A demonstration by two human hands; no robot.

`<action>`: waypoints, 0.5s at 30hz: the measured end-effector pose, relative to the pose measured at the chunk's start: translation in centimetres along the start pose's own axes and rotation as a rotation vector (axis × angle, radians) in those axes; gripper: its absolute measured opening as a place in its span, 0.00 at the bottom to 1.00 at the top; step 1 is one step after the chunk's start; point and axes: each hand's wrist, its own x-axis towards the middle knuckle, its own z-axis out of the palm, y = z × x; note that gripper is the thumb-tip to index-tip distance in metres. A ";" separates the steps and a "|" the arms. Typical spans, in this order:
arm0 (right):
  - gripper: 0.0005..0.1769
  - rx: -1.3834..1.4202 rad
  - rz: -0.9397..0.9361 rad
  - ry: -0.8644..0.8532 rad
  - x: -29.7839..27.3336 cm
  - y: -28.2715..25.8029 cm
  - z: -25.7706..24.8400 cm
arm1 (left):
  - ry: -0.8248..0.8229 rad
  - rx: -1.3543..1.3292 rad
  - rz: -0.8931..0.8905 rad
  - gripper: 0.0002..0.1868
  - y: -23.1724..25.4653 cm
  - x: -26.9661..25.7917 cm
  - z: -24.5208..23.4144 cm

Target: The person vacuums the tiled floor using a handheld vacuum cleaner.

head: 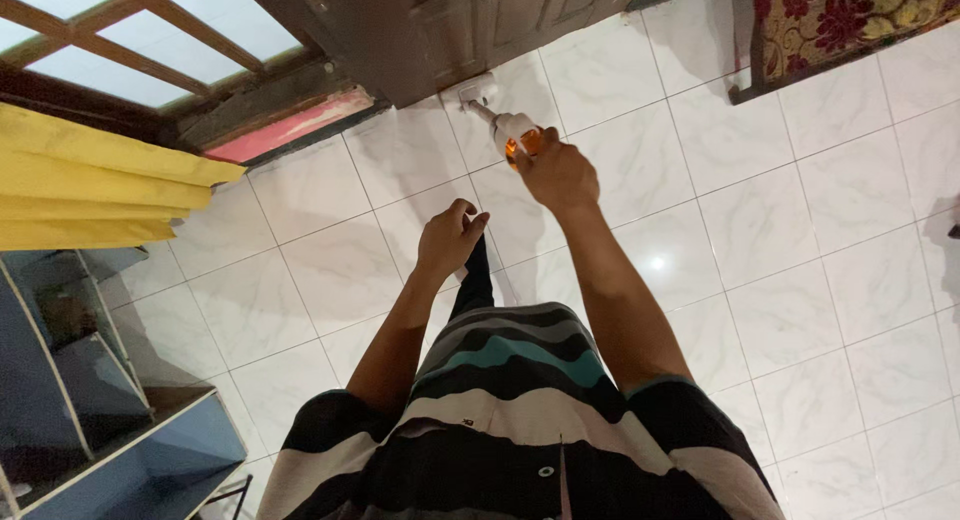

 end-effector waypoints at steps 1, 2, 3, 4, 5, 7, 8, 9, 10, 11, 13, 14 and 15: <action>0.31 -0.001 -0.002 0.005 -0.7 0.5 0.5 | 0.004 -0.001 0.004 0.22 0.0 -0.6 0.5; 0.30 0.024 -0.015 0.021 -1.7 1.0 1.2 | 0.020 -0.003 0.017 0.22 -0.1 -1.2 1.3; 0.30 0.052 -0.026 0.037 -2.9 1.8 1.9 | 0.034 -0.003 0.030 0.22 -0.2 -2.0 2.1; 0.30 0.054 -0.027 0.040 -4.1 2.8 2.7 | 0.036 -0.001 0.032 0.22 -0.3 -3.2 3.2; 0.32 0.036 -0.013 0.030 -5.3 3.8 3.4 | 0.076 -0.021 0.095 0.22 -0.3 -4.2 4.3; 0.35 0.016 0.004 0.029 -8.4 6.5 5.1 | 0.118 -0.041 0.168 0.22 -0.1 -6.5 6.9; 0.36 0.020 0.010 0.029 -10.3 8.2 5.9 | 0.076 -0.020 0.095 0.22 0.2 -7.7 8.2; 0.37 0.020 0.016 0.024 -12.5 10.0 6.7 | 0.033 -0.002 0.018 0.23 0.4 -9.1 9.7; 0.37 0.017 0.018 0.028 -14.5 11.7 7.4 | 0.033 -0.005 0.023 0.23 0.5 -10.5 11.2; 0.37 0.051 0.052 -0.018 -16.4 13.2 7.9 | -0.004 0.013 0.025 0.23 0.5 -11.7 12.6; 0.38 0.087 0.089 -0.065 -19.9 15.8 8.3 | -0.043 0.032 0.025 0.23 0.7 -14.0 15.4; 0.37 0.078 0.109 -0.061 -21.5 16.9 8.2 | -0.037 0.002 0.027 0.24 0.9 -15.2 16.8; 0.36 0.071 0.137 -0.063 -23.7 17.8 8.1 | -0.040 -0.026 0.026 0.24 0.9 -16.7 18.1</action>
